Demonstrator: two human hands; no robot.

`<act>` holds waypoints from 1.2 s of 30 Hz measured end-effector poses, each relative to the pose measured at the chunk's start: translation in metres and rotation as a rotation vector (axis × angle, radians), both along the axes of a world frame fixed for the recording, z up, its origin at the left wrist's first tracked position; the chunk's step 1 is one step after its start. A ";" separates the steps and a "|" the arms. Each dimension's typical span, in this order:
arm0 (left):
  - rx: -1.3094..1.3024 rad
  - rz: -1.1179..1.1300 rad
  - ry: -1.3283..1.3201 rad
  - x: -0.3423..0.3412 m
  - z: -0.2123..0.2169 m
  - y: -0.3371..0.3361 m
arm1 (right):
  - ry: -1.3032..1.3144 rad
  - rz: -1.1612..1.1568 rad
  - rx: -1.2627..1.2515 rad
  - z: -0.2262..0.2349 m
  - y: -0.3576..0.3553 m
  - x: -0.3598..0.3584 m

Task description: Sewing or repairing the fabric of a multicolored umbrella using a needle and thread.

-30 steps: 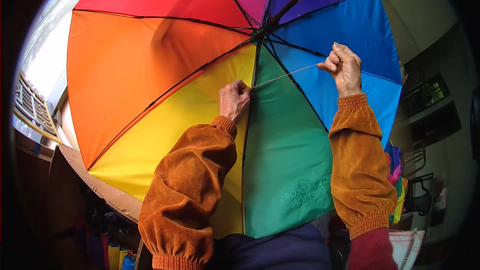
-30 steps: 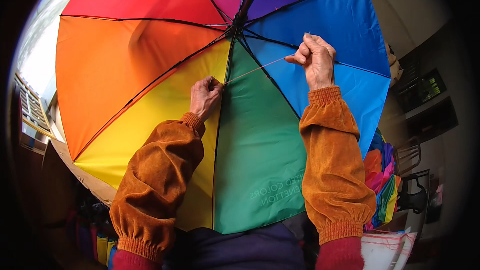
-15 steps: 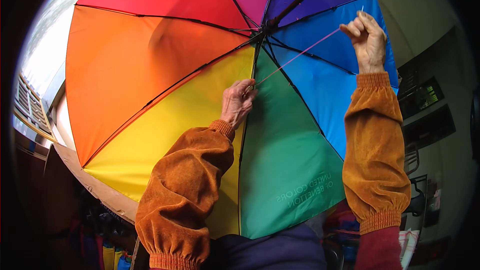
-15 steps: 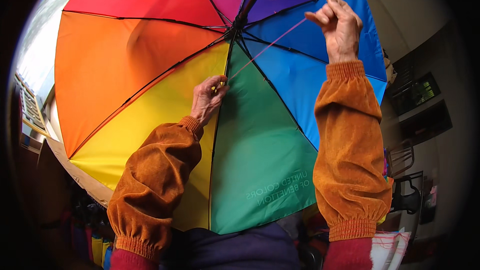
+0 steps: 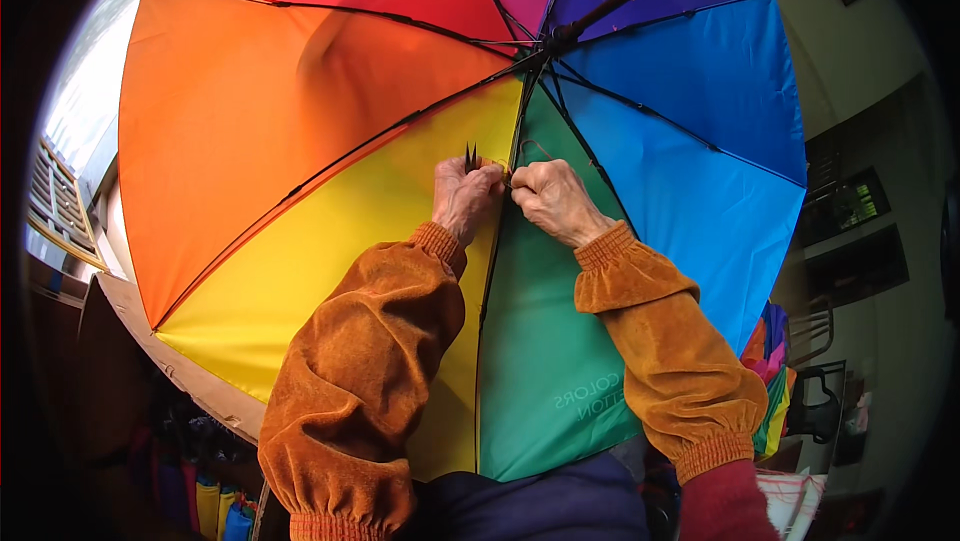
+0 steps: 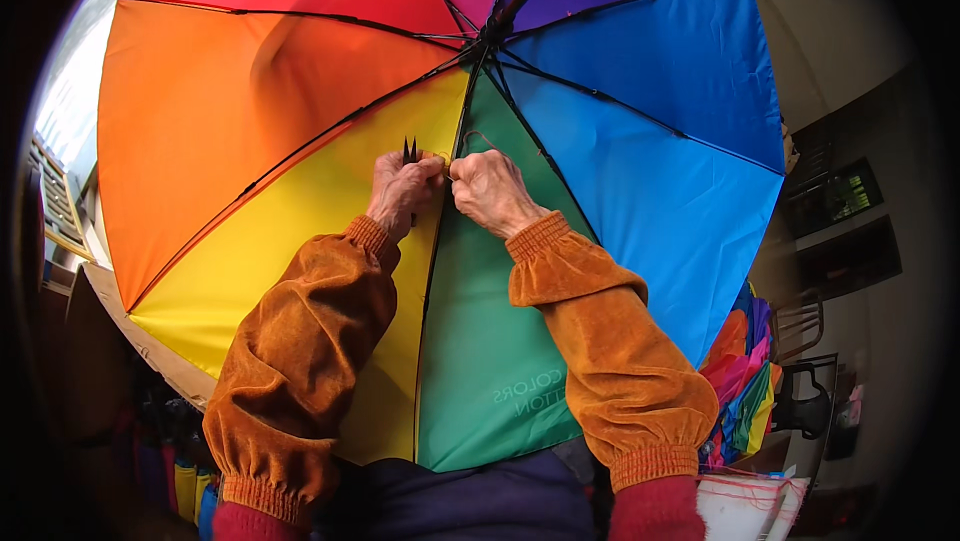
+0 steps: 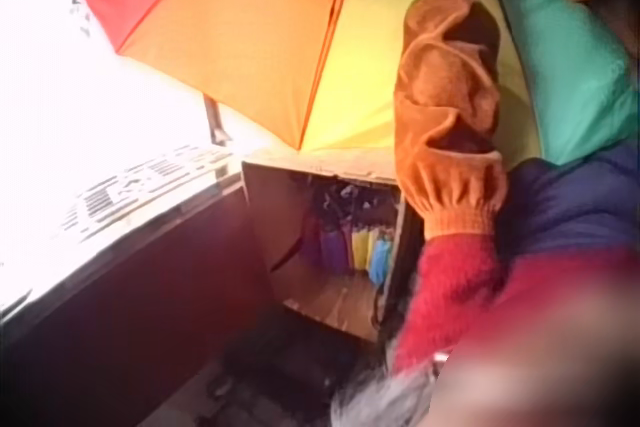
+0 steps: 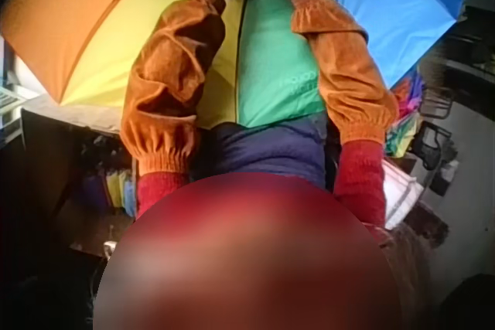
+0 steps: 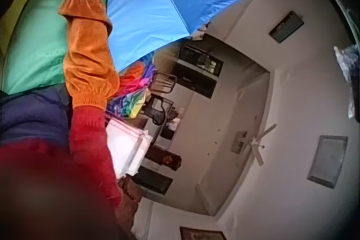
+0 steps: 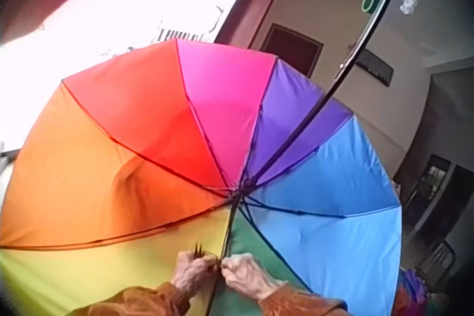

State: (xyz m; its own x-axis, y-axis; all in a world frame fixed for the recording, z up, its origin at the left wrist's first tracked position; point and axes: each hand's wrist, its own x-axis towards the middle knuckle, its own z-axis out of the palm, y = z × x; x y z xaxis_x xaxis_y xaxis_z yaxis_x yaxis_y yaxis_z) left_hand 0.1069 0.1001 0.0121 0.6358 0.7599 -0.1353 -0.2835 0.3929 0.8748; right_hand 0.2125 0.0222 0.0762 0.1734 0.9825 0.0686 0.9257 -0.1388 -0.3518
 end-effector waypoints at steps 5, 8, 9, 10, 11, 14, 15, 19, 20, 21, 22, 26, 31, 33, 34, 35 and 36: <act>-0.040 -0.002 0.017 -0.003 0.008 -0.003 | -0.063 -0.037 0.027 0.003 0.005 0.000; -0.098 -0.072 0.006 -0.004 0.004 0.000 | 0.018 -0.056 0.071 0.001 0.001 0.002; -0.146 -0.135 -0.003 -0.004 0.001 0.001 | 0.079 -0.071 0.105 -0.001 -0.001 0.002; -0.145 -0.133 0.001 -0.004 0.000 0.002 | 0.083 -0.069 0.106 -0.003 -0.001 0.001; -0.176 -0.139 -0.018 -0.003 -0.001 0.003 | 0.100 -0.063 0.142 -0.006 -0.002 0.000; -0.214 -0.166 -0.025 -0.002 -0.004 0.005 | 0.098 -0.023 0.209 -0.015 -0.003 0.005; -0.221 -0.183 -0.013 -0.001 -0.005 0.005 | 0.079 0.013 0.240 -0.019 -0.003 0.008; -0.226 -0.197 -0.034 0.000 -0.003 0.005 | -0.111 0.097 0.338 -0.033 0.000 0.017; -0.232 -0.191 -0.040 -0.002 -0.002 0.004 | -0.135 0.078 0.367 -0.034 0.001 0.014; -0.238 -0.185 -0.046 -0.003 -0.001 0.003 | -0.159 0.059 0.396 -0.034 0.001 0.011; -0.241 -0.182 -0.042 -0.004 -0.001 0.003 | -0.154 0.061 0.394 -0.033 0.001 0.008; -0.154 -0.147 -0.009 -0.003 0.003 -0.003 | -0.185 0.217 0.366 -0.021 0.003 0.011; -0.053 -0.116 0.021 -0.006 -0.001 -0.002 | -0.003 0.102 0.194 -0.010 0.013 0.001; -0.030 -0.104 0.055 -0.003 0.005 -0.004 | -0.006 0.009 0.175 -0.010 0.017 0.004; -0.023 -0.109 0.061 -0.003 0.004 -0.004 | -0.002 -0.073 0.148 -0.011 0.020 0.004; -0.020 -0.100 0.066 -0.003 0.002 -0.004 | 0.003 -0.081 0.156 -0.010 0.021 0.005; -0.017 -0.091 0.071 -0.002 0.000 -0.004 | -0.035 -0.032 0.107 -0.009 0.021 0.007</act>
State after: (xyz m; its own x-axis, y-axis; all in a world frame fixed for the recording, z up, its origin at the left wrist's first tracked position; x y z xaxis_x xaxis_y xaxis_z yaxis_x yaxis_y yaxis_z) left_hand 0.1049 0.0958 0.0124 0.6905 0.6965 -0.1952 -0.1832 0.4294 0.8843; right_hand 0.2190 0.0436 0.0675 0.2003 0.9632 0.1793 0.9335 -0.1320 -0.3335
